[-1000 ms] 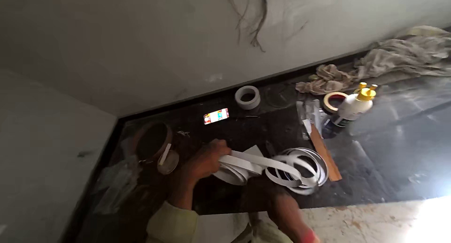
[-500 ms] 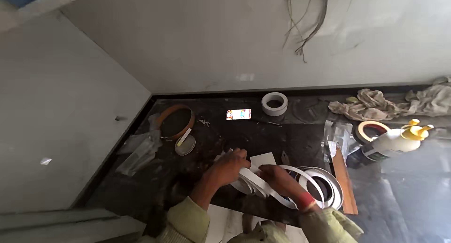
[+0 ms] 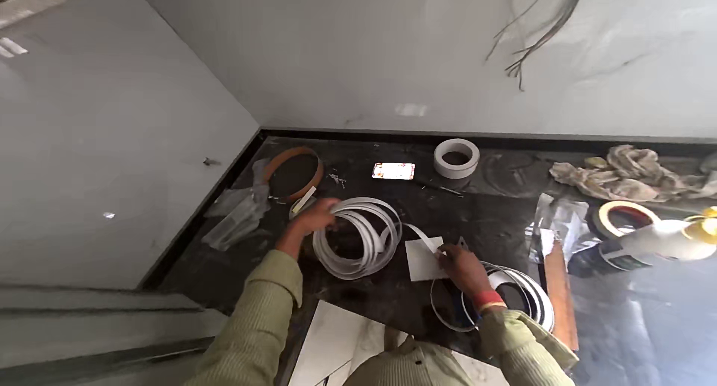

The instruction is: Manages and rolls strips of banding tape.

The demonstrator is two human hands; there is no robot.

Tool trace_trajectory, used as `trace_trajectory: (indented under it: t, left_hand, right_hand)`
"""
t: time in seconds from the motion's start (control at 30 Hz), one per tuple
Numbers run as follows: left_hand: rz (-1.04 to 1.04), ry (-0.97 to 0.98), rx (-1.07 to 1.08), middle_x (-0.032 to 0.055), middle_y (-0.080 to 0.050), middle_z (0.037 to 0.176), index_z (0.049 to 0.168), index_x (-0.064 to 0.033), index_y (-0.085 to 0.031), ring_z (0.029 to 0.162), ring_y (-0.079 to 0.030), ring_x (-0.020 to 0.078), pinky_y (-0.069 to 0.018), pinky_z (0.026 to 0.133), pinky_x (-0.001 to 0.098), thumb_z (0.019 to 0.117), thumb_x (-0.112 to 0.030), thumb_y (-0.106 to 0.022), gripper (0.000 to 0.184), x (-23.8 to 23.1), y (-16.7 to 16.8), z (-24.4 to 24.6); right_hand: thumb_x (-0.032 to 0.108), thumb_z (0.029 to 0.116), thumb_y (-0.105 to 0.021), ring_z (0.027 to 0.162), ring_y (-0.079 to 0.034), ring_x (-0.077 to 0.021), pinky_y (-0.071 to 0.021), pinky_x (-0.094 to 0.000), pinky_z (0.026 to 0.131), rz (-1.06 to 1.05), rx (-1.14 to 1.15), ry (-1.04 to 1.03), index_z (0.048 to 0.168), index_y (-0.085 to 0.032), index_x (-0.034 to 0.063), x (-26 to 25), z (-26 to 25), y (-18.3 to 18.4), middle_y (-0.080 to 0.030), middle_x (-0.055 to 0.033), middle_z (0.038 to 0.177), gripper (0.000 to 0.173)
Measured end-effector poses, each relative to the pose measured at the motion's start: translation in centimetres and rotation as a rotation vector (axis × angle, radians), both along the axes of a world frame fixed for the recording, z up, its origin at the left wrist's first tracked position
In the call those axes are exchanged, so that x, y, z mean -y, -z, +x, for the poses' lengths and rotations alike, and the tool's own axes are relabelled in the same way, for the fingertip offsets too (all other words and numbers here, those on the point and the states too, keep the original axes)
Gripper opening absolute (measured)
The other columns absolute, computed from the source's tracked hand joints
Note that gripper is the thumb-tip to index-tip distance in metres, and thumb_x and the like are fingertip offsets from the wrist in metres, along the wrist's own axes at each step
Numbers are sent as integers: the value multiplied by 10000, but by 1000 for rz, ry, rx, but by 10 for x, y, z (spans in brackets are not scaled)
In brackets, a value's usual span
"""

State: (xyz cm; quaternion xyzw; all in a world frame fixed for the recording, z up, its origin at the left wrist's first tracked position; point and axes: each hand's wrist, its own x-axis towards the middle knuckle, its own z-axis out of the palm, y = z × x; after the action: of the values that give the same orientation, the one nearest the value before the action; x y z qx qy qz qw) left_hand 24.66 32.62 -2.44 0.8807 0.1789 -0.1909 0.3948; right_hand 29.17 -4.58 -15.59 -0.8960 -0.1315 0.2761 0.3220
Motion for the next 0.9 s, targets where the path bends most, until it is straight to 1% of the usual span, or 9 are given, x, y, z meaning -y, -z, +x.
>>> trace_trajectory:
  t: [0.1,0.27,0.4,0.5,0.57,0.67,0.73,0.8,0.9]
  left_hand:
    - [48,-200,5,210,-662,1171,1342,-17,-588,959,-664,305,-561,848,492,917,43,-677,438,-30,22,-5]
    - [355,13,-36,285,-595,1359,1392,-9,-583,1287,-556,451,-411,1087,648,926,22,-668,474,-54,42,29]
    - [393,168,26,205,-648,1333,1327,-67,-663,1273,-594,378,-420,1110,600,1015,-107,-623,317,-45,55,60]
    - [429,184,11,253,-595,1378,1431,-68,-575,1281,-568,438,-427,1077,644,916,-33,-714,534,-39,60,77]
    - [477,86,120,265,-595,1374,1412,-65,-591,1274,-567,462,-436,1050,676,894,7,-677,530,-14,40,84]
    - [328,189,466,199,-602,1385,1300,-12,-648,1317,-558,350,-444,1116,536,962,-4,-593,342,73,21,73]
    - [95,460,449,177,-589,1414,1306,-19,-650,1353,-532,319,-405,1164,507,1003,-89,-616,312,129,46,58]
    - [97,637,326,139,-584,1429,1321,-94,-670,1369,-510,315,-321,1195,570,1010,-239,-656,343,155,91,51]
    - [260,679,330,134,-650,1313,1191,-103,-744,1269,-581,325,-417,1135,536,1019,-281,-629,273,144,134,40]
  right_hand:
    - [407,1027,-570,1024,-697,-364,-528,-628,869,-132,-10,-50,1224,-734,217,-5,-7,-15,-739,-129,1095,319]
    - [373,1020,-563,1072,-681,-397,-515,-637,877,-248,4,-92,1227,-731,216,-13,-17,-30,-728,-150,1151,309]
    - [329,1052,-479,1069,-680,-404,-527,-622,858,-324,36,-118,1172,-726,146,-22,-23,-38,-712,-180,1145,330]
    - [271,1073,-430,1043,-682,-416,-536,-606,833,-368,98,-159,1198,-691,99,-26,-33,-33,-689,-200,1165,336]
    - [235,1080,-412,1022,-688,-418,-544,-596,819,-380,141,-148,1212,-661,60,-31,-39,-28,-683,-204,1172,331]
    - [222,1081,-410,991,-696,-413,-547,-580,802,-383,143,-71,1193,-646,41,-34,-40,-28,-702,-203,1087,319]
    - [251,1081,-402,1029,-686,-415,-535,-596,834,-372,54,-13,1191,-638,52,-30,-31,-32,-702,-206,1078,327]
    - [281,1070,-434,1041,-679,-428,-528,-620,835,-320,9,37,1151,-663,50,-25,-20,-29,-701,-220,1075,336]
    - [263,991,-614,1108,-653,-433,-514,-656,898,-244,-40,31,1152,-713,45,-33,-14,-27,-693,-218,1166,288]
